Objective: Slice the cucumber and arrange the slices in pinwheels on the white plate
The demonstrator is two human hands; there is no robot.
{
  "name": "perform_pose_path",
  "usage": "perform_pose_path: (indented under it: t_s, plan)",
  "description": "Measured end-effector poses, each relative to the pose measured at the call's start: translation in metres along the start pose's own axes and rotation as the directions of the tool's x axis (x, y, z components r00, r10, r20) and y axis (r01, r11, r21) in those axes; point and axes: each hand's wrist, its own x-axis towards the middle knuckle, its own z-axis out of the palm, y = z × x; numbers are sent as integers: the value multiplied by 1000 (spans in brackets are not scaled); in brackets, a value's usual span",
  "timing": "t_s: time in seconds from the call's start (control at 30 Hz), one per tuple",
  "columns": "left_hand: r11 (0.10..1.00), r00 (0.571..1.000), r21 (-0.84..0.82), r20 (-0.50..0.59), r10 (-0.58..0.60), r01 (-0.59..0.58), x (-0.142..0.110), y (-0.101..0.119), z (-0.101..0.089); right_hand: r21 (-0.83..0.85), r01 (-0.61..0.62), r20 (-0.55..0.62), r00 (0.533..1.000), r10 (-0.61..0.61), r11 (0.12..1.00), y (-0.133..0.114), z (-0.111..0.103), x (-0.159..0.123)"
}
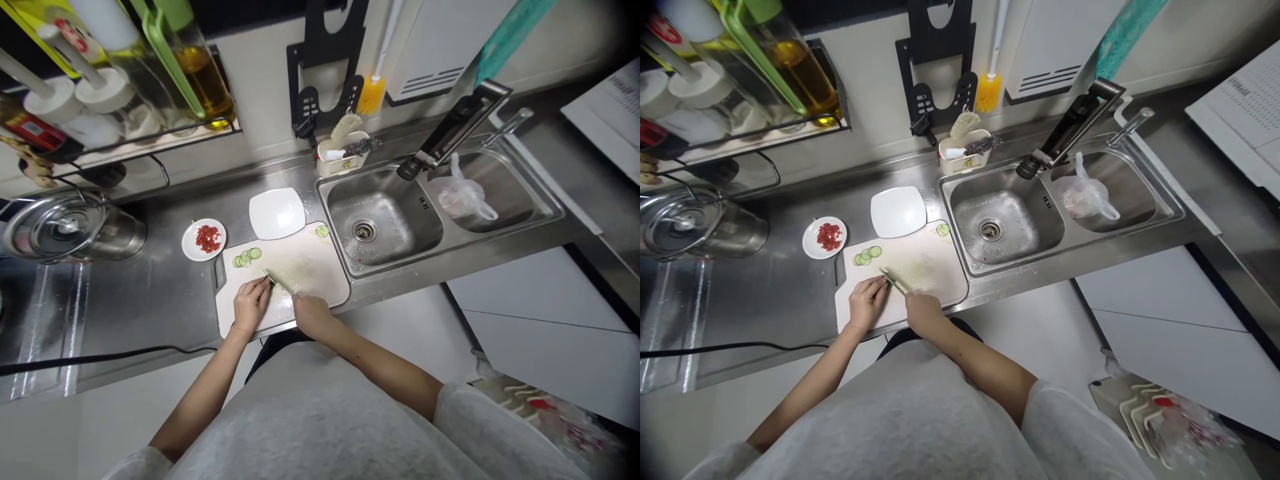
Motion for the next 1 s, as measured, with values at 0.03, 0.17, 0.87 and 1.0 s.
perform_pose_path:
  t_s: [0.03, 0.17, 0.87, 1.0]
  plan:
    - [1000, 1000, 2, -1, 1, -1, 0, 0, 0, 0, -2, -1, 1000, 2, 1000, 0, 1, 1]
    - [1000, 1000, 13, -5, 9, -9, -1, -1, 2, -5, 14, -16, 1000, -15, 1000, 3, 3, 4]
    - [1000, 1000, -14, -8, -3, 3, -1, -3, 3, 0, 11, 23, 1000, -11, 1000, 3, 0, 17]
    - [1000, 1000, -15, -3, -3, 3, -1, -3, 3, 6, 7, 0, 1000, -7, 1000, 4, 8, 19]
